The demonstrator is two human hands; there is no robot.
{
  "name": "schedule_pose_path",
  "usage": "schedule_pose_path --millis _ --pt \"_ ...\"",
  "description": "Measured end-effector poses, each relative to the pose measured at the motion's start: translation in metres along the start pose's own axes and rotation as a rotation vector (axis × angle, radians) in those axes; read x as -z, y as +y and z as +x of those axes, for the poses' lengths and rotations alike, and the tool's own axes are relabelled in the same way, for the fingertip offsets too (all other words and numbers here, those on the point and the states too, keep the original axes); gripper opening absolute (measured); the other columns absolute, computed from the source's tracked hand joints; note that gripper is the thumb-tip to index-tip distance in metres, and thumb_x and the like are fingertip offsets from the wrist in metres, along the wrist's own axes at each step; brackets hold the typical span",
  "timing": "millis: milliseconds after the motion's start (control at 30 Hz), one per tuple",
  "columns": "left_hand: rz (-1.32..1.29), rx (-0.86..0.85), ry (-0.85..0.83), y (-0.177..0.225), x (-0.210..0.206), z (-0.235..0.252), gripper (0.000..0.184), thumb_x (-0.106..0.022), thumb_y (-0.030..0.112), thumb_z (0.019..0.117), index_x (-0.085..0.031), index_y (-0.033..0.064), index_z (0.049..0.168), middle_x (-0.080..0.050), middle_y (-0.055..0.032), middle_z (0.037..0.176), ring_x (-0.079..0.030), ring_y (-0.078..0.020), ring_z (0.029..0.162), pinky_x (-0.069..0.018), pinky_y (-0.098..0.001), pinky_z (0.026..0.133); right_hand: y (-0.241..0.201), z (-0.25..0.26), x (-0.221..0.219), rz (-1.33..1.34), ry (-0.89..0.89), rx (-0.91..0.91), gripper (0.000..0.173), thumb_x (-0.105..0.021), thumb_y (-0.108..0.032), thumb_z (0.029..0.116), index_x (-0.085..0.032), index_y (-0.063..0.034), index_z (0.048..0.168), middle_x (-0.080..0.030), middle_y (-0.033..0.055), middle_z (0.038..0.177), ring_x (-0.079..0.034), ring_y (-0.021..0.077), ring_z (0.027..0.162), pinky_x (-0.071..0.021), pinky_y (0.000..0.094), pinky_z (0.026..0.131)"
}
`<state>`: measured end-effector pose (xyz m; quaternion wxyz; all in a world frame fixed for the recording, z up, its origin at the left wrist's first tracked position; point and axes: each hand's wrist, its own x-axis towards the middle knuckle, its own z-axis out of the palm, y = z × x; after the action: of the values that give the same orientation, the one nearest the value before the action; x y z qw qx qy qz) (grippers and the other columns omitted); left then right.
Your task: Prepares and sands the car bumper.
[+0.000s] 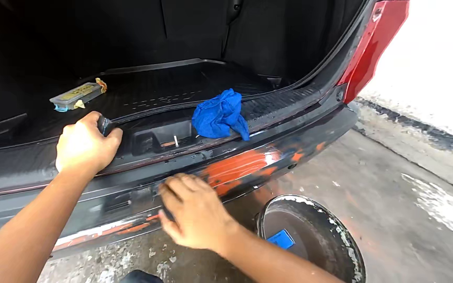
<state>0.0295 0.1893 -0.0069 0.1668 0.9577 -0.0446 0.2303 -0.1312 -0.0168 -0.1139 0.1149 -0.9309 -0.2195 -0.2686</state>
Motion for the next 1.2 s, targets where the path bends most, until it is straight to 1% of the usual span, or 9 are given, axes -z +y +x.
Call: schedule_pose_path --millis 200,300,433,600,733,800,900,1100,1200 --pt "-0.013 0.003 -0.015 0.001 -0.002 0.001 0.034 -0.06 0.04 0.0875 -0.06 0.0075 0.096 -0.06 -0.026 0.078 -0.061 -0.0517 0.074 -0.0414 -0.0686 0.055 0.165 -0.067 0.056 -0.166 0.268 -0.208 0.037 -0.051 -0.035 0.0907 -0.077 -0.0132 0.105 -0.072 0.0052 0.113 -0.066 0.0239 0.108 -0.0552 0.0462 0.089" --pt "-0.011 0.023 -0.027 0.003 0.0 0.0 0.033 -0.06 0.039 0.0879 -0.06 0.0071 0.097 -0.061 -0.0276 0.081 -0.062 -0.0534 0.077 -0.0421 -0.0705 0.057 0.124 -0.054 0.039 -0.116 0.298 -0.207 0.037 -0.056 -0.04 0.0848 -0.078 -0.0142 0.101 -0.073 0.0047 0.109 -0.065 0.0243 0.11 -0.0532 0.0487 0.093" --pt "-0.012 0.035 -0.013 0.003 0.0 0.0 0.032 -0.059 0.038 0.0881 -0.058 0.0063 0.092 -0.059 -0.0272 0.078 -0.061 -0.0525 0.075 -0.0414 -0.0694 0.056 0.013 -0.019 0.005 0.089 0.009 0.072 0.044 -0.065 -0.035 0.0884 -0.07 -0.0198 0.129 -0.066 0.0001 0.134 -0.055 0.0203 0.134 -0.0461 0.044 0.113" --pt "-0.007 0.039 -0.011 0.002 0.0 0.002 0.034 -0.059 0.041 0.0878 -0.056 0.0065 0.091 -0.059 -0.0269 0.077 -0.061 -0.0526 0.074 -0.0411 -0.0687 0.055 0.064 -0.02 0.055 0.215 0.248 -0.084 0.033 -0.063 -0.03 0.0906 -0.073 -0.0148 0.118 -0.072 -0.0012 0.099 -0.068 0.0137 0.094 -0.0591 0.0382 0.079" --pt "0.006 0.056 -0.034 0.005 0.001 0.0 0.036 -0.059 0.041 0.0876 -0.055 0.0054 0.091 -0.059 -0.0283 0.077 -0.061 -0.0543 0.075 -0.0408 -0.069 0.054 0.13 -0.051 0.085 0.075 0.242 -0.39 0.069 -0.079 -0.045 0.0767 -0.049 -0.0106 0.129 -0.066 0.0014 0.089 -0.066 0.017 0.071 -0.0566 0.044 0.058" --pt "-0.005 0.058 -0.034 0.007 0.003 0.0 0.035 -0.06 0.039 0.0882 -0.056 0.0053 0.093 -0.059 -0.0281 0.079 -0.062 -0.054 0.076 -0.0415 -0.0685 0.055 0.149 -0.056 0.09 -0.035 0.203 -0.366 0.051 -0.068 -0.03 0.0786 -0.051 -0.0079 0.121 -0.064 0.0029 0.09 -0.066 0.0201 0.078 -0.0556 0.0457 0.062" --pt "-0.011 0.057 -0.037 0.007 0.003 -0.001 0.034 -0.061 0.039 0.0889 -0.058 0.0058 0.096 -0.061 -0.0273 0.08 -0.062 -0.0526 0.077 -0.0426 -0.0682 0.057 0.155 -0.054 0.087 -0.11 0.16 -0.216 0.027 -0.06 -0.026 0.0839 -0.069 -0.0134 0.106 -0.062 0.0089 0.125 -0.057 0.0299 0.116 -0.0477 0.0529 0.091" --pt "-0.012 0.032 -0.023 0.007 0.002 -0.001 0.035 -0.059 0.04 0.0882 -0.057 0.0057 0.094 -0.06 -0.0261 0.078 -0.062 -0.0517 0.075 -0.0417 -0.0673 0.055 0.142 -0.049 0.065 -0.056 0.133 -0.023 0.03 -0.059 -0.014 0.09 -0.079 -0.0186 0.111 -0.071 0.0005 0.11 -0.064 0.0201 0.106 -0.0523 0.0427 0.087" --pt "-0.009 0.028 -0.029 0.007 0.003 -0.001 0.036 -0.059 0.041 0.0874 -0.057 0.0059 0.095 -0.06 -0.0261 0.079 -0.062 -0.0519 0.076 -0.0417 -0.0677 0.056 0.178 -0.065 0.076 -0.086 0.186 -0.159 0.028 -0.058 -0.013 0.0905 -0.079 -0.0163 0.108 -0.069 0.0045 0.111 -0.063 0.0247 0.109 -0.0524 0.0485 0.094"
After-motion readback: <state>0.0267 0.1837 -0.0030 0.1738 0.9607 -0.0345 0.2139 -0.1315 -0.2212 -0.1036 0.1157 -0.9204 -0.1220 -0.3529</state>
